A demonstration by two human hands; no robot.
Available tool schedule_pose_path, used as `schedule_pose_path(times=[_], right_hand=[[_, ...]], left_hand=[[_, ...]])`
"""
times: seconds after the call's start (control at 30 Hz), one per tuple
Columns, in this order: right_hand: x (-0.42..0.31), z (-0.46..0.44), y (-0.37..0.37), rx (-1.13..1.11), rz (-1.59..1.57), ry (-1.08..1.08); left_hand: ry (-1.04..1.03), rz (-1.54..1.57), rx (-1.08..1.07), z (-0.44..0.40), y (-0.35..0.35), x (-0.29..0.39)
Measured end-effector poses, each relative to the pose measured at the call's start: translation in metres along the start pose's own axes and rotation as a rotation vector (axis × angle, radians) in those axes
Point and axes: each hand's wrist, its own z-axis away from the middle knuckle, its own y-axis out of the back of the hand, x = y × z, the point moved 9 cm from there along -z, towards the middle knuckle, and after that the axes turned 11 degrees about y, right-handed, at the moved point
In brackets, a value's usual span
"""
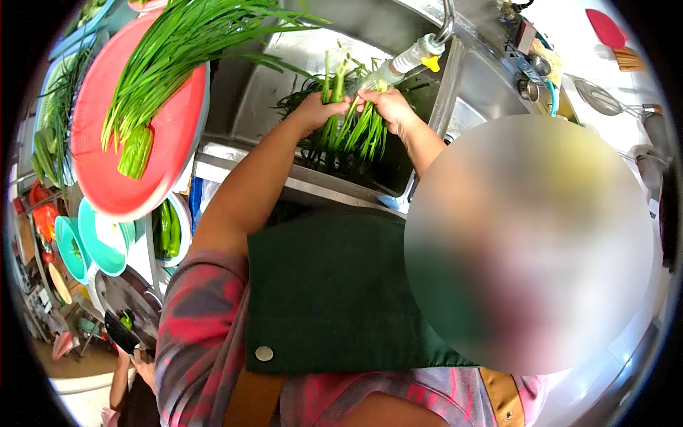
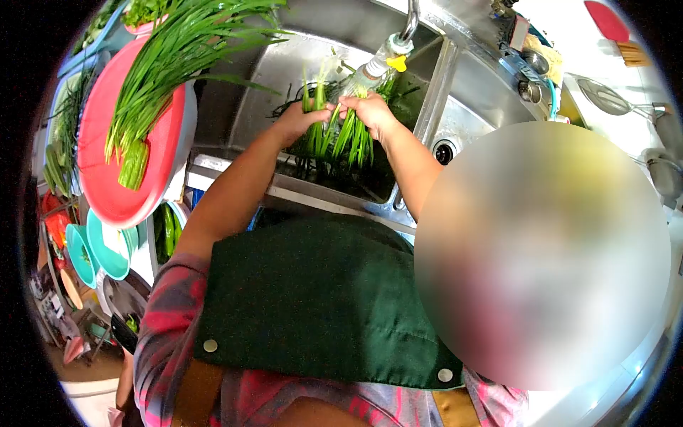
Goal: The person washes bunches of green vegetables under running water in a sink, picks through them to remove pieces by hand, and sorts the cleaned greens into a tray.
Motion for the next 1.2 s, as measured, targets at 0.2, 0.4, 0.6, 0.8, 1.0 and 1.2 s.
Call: schedule_pose_path(times=[0.2,0.4,0.6,0.8,1.0,1.2], right_hand=[[0.007,-0.002,-0.011,-0.188,-0.039,0.093],[0.022,-0.043,-0.022,0.056,0.685,0.582],[-0.034,0.009,-0.010,0.004,0.698,0.460],[-0.028,0.013,0.026,0.231,0.707,0.341],[-0.046,0.027,0.092,0.633,0.495,0.243],[-0.011,-0.002,0.038,0.165,0.352,0.032]], left_hand=[[-0.016,-0.226,0.130,0.003,0.009,0.014],[0.159,-0.131,0.185,0.007,0.007,-0.006],[0.165,-0.059,0.154,-0.007,0.025,-0.028],[0.144,0.053,0.200,0.010,0.015,-0.016],[0.159,0.330,0.122,0.016,0.015,-0.006],[0.139,0.309,0.051,0.008,0.010,-0.006]])
